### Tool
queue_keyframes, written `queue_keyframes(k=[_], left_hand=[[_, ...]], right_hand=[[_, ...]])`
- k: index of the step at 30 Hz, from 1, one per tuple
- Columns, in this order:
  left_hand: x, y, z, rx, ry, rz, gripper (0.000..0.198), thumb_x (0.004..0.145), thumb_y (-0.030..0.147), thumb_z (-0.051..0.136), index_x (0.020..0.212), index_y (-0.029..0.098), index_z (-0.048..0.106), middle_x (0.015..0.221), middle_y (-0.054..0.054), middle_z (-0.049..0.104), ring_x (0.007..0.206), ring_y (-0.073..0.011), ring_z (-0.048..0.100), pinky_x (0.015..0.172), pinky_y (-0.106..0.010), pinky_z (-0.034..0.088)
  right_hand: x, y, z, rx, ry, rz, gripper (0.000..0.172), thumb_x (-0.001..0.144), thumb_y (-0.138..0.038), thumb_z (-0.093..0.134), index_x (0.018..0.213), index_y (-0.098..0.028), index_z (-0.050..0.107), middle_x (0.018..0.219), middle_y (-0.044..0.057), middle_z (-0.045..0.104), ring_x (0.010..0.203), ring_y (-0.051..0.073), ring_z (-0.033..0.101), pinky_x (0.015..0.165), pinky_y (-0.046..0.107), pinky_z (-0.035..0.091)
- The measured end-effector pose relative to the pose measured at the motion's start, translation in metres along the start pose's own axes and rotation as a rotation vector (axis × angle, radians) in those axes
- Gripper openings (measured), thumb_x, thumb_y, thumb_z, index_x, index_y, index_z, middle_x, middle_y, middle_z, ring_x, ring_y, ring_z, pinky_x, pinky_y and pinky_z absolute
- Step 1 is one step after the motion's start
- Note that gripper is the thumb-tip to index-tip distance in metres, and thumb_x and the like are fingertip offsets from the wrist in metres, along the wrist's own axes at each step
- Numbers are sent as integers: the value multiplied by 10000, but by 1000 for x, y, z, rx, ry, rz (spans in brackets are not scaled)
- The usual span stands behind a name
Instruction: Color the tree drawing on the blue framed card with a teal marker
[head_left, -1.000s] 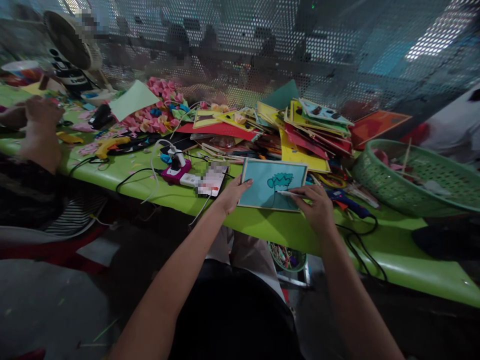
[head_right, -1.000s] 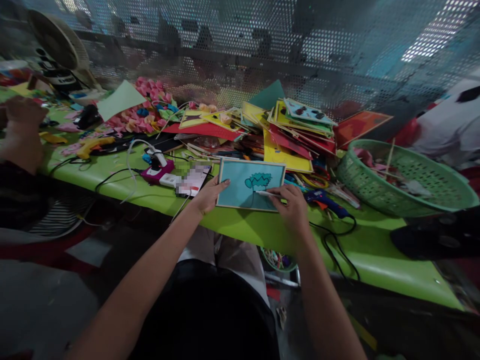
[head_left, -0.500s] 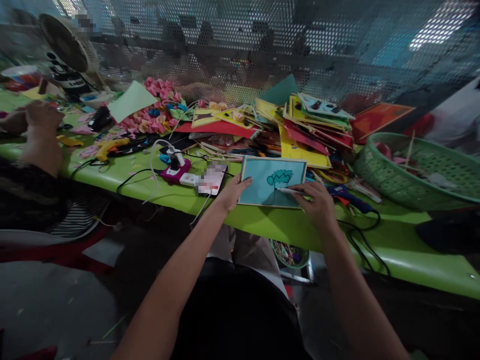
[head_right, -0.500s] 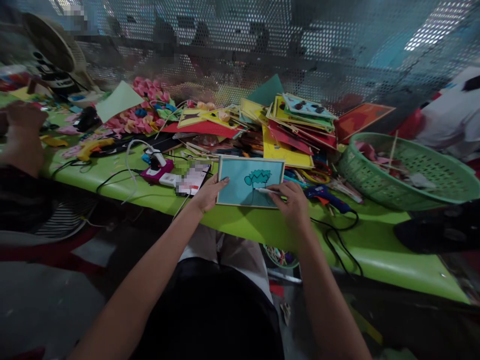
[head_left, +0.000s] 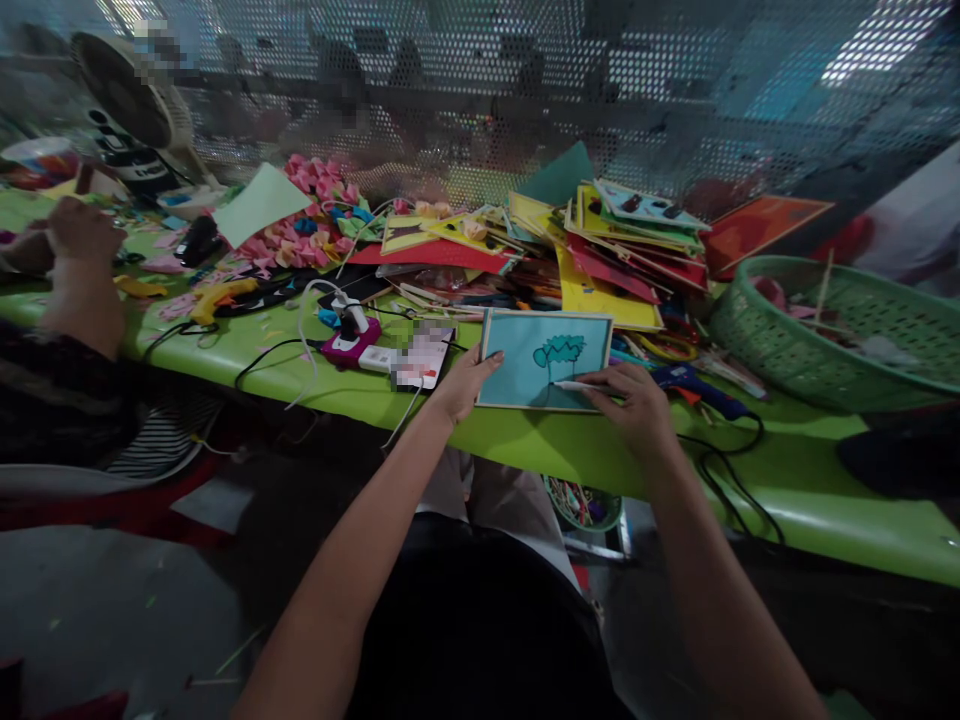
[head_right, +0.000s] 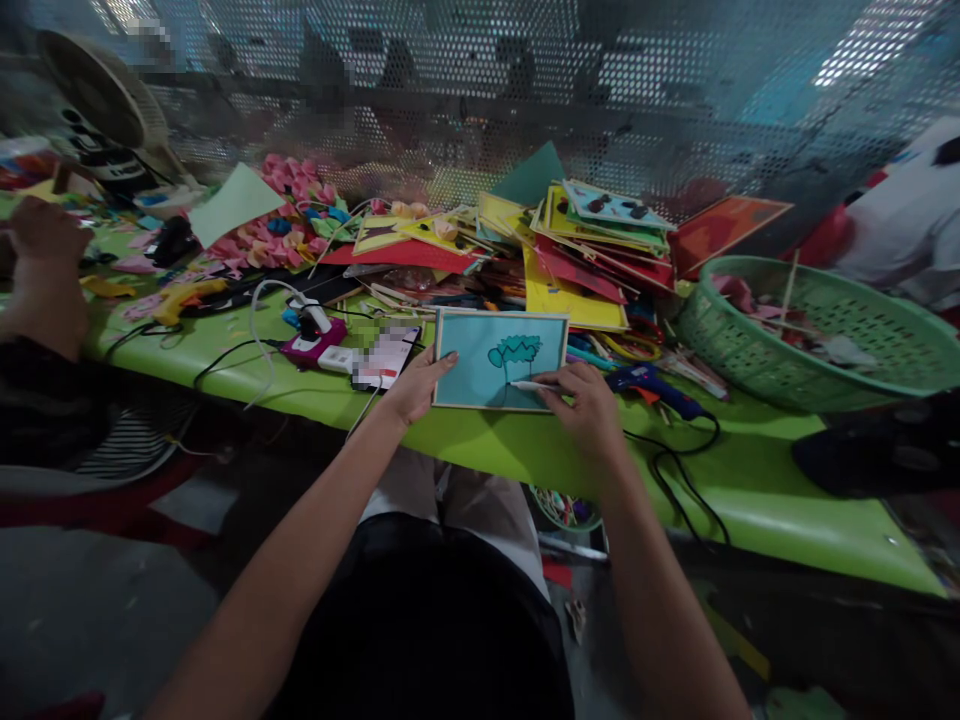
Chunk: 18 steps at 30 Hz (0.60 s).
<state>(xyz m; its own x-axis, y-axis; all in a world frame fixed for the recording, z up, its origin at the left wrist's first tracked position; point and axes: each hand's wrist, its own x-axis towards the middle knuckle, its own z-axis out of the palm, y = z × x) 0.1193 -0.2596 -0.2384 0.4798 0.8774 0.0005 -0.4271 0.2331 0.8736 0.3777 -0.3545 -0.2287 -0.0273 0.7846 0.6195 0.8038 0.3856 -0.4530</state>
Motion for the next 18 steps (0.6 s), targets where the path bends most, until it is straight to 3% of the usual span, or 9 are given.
queue_keyframes(k=[18], left_hand=[[0, 1, 0, 7, -5, 0, 623, 661, 485, 929, 1178, 200, 732, 1130, -72, 794, 1153, -300, 702, 1062, -439, 508]], right_hand=[[-2, 3, 2, 0, 12, -12, 189, 950, -401, 670, 1011, -298, 815, 906, 49, 762, 879, 270, 668, 794, 431, 528]])
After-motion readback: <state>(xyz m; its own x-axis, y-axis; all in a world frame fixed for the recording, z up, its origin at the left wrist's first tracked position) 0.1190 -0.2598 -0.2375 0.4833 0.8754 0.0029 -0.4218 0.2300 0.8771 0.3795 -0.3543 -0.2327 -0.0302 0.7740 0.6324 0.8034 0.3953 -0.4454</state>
